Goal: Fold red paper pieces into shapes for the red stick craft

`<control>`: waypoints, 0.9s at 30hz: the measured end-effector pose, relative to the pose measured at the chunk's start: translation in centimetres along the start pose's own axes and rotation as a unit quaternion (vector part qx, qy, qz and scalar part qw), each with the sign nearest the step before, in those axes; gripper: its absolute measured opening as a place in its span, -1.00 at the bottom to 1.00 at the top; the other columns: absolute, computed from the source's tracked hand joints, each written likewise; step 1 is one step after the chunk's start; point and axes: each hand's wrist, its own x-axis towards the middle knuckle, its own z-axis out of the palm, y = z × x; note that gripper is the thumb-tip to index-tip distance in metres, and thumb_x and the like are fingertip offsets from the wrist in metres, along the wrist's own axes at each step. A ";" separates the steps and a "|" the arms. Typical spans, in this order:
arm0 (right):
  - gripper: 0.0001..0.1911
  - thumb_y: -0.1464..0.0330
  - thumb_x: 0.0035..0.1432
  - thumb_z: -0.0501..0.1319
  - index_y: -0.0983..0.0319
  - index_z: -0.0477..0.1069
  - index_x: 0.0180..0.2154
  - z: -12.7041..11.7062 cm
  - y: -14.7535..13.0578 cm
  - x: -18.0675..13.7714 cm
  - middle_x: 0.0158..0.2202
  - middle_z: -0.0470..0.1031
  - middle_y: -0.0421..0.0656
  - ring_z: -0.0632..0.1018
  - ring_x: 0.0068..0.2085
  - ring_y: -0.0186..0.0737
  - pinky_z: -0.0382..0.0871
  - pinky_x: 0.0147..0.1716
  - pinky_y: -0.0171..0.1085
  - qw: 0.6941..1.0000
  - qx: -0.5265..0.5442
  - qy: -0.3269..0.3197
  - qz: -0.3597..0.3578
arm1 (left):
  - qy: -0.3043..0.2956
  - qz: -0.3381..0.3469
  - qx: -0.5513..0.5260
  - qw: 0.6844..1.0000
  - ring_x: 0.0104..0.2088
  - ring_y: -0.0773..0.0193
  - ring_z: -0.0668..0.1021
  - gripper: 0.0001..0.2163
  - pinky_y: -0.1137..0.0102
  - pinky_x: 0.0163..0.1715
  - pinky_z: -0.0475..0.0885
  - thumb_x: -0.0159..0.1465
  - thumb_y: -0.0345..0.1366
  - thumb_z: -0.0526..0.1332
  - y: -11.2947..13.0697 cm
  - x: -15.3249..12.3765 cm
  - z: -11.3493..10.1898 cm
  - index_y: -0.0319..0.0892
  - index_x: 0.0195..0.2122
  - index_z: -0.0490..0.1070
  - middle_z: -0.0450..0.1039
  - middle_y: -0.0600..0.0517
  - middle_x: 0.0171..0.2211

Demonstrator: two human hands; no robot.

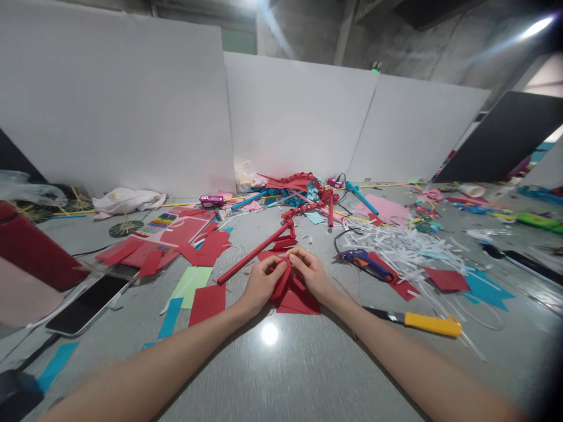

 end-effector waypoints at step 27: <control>-0.57 -0.02 0.26 0.19 0.18 0.30 -0.43 -0.5 2.2 0.8 -0.54 0.24 -0.28 0.24 -0.50 -0.29 0.16 -0.52 -0.32 0.982 -0.001 0.186 0.007 | 0.058 -0.028 -0.087 0.994 -0.57 0.42 0.47 -0.57 0.52 -0.60 0.42 0.20 -0.06 0.38 0.5 -0.5 0.2 -0.07 -0.03 0.27 0.42 0.14 -0.38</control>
